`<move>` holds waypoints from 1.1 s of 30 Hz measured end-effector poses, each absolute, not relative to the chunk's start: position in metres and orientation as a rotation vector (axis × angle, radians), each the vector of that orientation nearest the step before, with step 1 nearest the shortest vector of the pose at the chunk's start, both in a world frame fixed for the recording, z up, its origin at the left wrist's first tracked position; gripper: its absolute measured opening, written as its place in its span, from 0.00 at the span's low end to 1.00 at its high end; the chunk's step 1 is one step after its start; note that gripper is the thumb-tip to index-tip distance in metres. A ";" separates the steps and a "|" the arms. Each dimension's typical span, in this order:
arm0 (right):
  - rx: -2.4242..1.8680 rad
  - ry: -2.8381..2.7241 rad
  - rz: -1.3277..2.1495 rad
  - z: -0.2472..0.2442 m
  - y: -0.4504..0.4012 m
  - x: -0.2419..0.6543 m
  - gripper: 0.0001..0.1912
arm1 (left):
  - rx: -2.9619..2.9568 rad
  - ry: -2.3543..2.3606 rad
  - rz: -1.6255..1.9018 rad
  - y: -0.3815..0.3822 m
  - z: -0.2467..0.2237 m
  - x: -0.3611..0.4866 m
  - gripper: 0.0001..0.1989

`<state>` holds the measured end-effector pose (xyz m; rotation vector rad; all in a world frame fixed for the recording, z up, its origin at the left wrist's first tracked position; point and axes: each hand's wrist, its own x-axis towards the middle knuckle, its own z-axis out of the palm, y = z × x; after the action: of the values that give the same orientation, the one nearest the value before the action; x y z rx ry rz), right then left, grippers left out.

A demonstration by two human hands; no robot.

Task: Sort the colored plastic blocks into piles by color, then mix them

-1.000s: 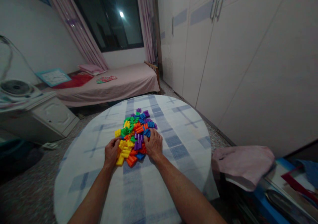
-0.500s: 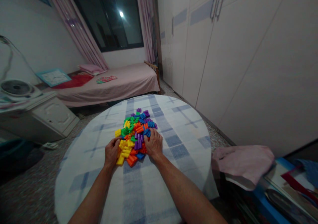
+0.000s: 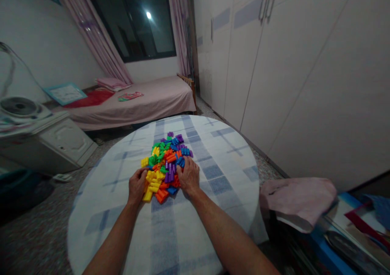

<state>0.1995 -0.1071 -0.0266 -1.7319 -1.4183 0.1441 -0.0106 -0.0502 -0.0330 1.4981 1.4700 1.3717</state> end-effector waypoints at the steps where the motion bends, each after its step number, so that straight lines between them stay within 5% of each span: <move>1: -1.734 -1.418 0.143 -0.027 -0.107 0.199 0.25 | 1.497 1.471 1.367 -0.050 -0.033 -0.010 0.19; 33: -1.574 -1.387 0.280 -0.018 -0.111 0.200 0.23 | 1.705 1.710 1.139 -0.051 -0.016 0.009 0.11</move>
<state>0.2001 -0.1114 -0.0183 -1.5738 -1.3875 0.2799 0.0086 -0.0512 -0.0163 1.7047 1.7097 1.1389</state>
